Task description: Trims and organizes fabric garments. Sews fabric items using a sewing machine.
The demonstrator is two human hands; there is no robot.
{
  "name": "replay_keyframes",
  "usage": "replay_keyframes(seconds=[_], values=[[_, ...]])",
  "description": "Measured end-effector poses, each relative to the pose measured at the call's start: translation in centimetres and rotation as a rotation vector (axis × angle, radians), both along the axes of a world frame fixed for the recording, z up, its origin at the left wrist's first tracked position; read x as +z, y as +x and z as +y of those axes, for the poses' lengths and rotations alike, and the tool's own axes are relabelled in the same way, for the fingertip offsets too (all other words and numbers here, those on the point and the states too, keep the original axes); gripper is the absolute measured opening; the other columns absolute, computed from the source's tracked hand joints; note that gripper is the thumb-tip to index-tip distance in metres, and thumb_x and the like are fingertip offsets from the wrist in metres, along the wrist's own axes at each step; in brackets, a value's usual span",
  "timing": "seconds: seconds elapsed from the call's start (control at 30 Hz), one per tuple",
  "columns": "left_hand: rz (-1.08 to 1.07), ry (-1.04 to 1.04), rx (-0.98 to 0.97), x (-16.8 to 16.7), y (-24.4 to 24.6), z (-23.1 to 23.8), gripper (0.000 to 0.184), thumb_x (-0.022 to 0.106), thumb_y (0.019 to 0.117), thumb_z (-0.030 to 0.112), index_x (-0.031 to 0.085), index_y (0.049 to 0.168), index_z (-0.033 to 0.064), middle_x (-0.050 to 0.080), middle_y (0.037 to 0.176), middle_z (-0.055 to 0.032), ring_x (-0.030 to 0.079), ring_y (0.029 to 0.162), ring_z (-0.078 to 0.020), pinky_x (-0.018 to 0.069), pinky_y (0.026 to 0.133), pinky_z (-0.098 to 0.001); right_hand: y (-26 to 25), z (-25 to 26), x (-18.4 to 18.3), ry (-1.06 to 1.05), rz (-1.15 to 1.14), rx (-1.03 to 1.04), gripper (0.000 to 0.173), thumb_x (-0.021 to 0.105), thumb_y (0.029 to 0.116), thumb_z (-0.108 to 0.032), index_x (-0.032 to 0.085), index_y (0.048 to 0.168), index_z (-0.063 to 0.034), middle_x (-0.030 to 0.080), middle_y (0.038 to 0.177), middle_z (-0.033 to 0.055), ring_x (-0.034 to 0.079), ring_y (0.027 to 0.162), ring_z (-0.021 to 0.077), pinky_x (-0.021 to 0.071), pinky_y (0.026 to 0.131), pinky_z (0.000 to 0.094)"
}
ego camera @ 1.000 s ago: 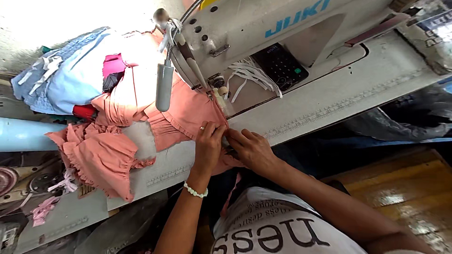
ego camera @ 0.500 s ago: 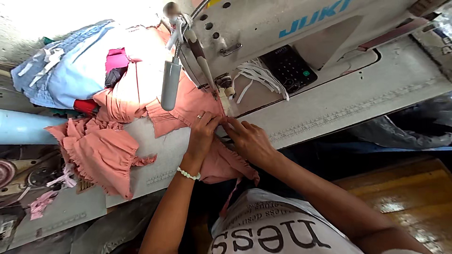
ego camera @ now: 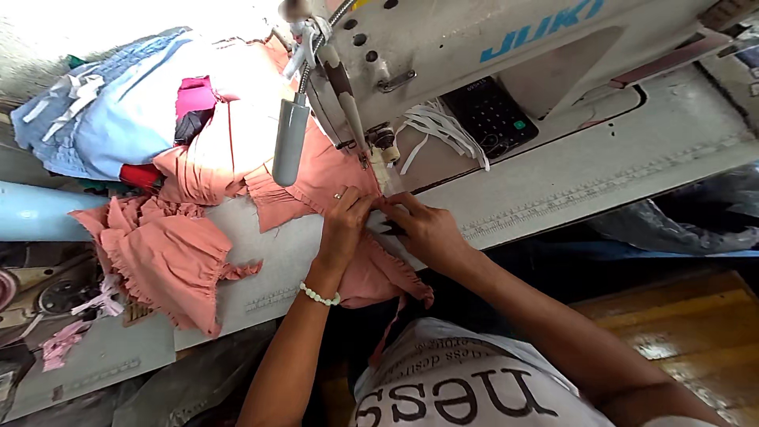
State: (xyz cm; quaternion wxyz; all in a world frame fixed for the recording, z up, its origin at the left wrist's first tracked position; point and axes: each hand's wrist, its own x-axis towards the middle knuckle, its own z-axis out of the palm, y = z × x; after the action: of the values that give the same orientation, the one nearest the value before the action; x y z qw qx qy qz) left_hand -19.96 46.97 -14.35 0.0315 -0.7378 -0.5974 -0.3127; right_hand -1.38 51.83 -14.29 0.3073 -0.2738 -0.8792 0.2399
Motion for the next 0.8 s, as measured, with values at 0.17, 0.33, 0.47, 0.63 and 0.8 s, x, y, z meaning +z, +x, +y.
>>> replay_keyframes(seconds=[0.17, 0.33, 0.47, 0.63, 0.8], values=[[-0.078, 0.015, 0.019, 0.1, 0.0, -0.2, 0.011, 0.068, 0.0912, 0.001, 0.079, 0.094, 0.0012, 0.071, 0.091, -0.0141, 0.068, 0.089, -0.0243, 0.0546, 0.082, -0.0325, -0.3, 3.5, 0.7, -0.072, 0.114, -0.012, 0.016, 0.07, 0.0872, 0.004, 0.074, 0.103, 0.0015, 0.071, 0.101, 0.0181, 0.071, 0.077, 0.0298, 0.0587, 0.062, 0.0452], [-0.141, 0.012, 0.04, 0.3, -0.1, -0.1, 0.008, 0.07, 0.0889, -0.001, 0.078, 0.09, 0.0, 0.072, 0.092, -0.0138, 0.069, 0.09, -0.023, 0.0552, 0.084, -0.0313, -1.7, 5.1, 0.5, -0.071, 0.068, 0.104, 0.017, 0.077, 0.084, 0.002, 0.075, 0.101, 0.0005, 0.07, 0.103, 0.0169, 0.071, 0.082, 0.0294, 0.0594, 0.066, 0.0454], [-0.166, -0.01, 0.072, 0.4, -0.1, 0.0, 0.007, 0.071, 0.0895, 0.001, 0.077, 0.091, -0.0005, 0.073, 0.093, -0.0137, 0.07, 0.091, -0.0233, 0.0556, 0.085, -0.0325, -2.1, 5.0, 0.1, -0.048, 0.058, 0.091, 0.02, 0.078, 0.0807, 0.005, 0.075, 0.1, 0.0004, 0.069, 0.101, 0.0173, 0.07, 0.078, 0.0311, 0.0577, 0.061, 0.048], [-0.192, -0.036, 0.083, 0.4, -0.2, 0.2, 0.009, 0.071, 0.0912, 0.003, 0.078, 0.097, 0.001, 0.072, 0.096, -0.0134, 0.07, 0.092, -0.0226, 0.0558, 0.086, -0.033, -0.8, 3.3, 0.3, 0.033, 0.044, 0.064, 0.02, 0.072, 0.083, 0.005, 0.076, 0.102, -0.0011, 0.071, 0.105, 0.0176, 0.072, 0.08, 0.0322, 0.0587, 0.062, 0.0475], [-0.213, -0.029, 0.032, 0.3, -0.5, 0.1, 0.013, 0.069, 0.0905, -0.001, 0.079, 0.099, 0.001, 0.071, 0.096, -0.0142, 0.068, 0.093, -0.0232, 0.0549, 0.086, -0.0332, -0.4, 2.1, -0.7, 0.213, -0.042, 0.055, 0.03, 0.071, 0.0814, 0.005, 0.078, 0.109, -0.0042, 0.073, 0.112, 0.016, 0.071, 0.083, 0.0327, 0.0577, 0.062, 0.0427]])
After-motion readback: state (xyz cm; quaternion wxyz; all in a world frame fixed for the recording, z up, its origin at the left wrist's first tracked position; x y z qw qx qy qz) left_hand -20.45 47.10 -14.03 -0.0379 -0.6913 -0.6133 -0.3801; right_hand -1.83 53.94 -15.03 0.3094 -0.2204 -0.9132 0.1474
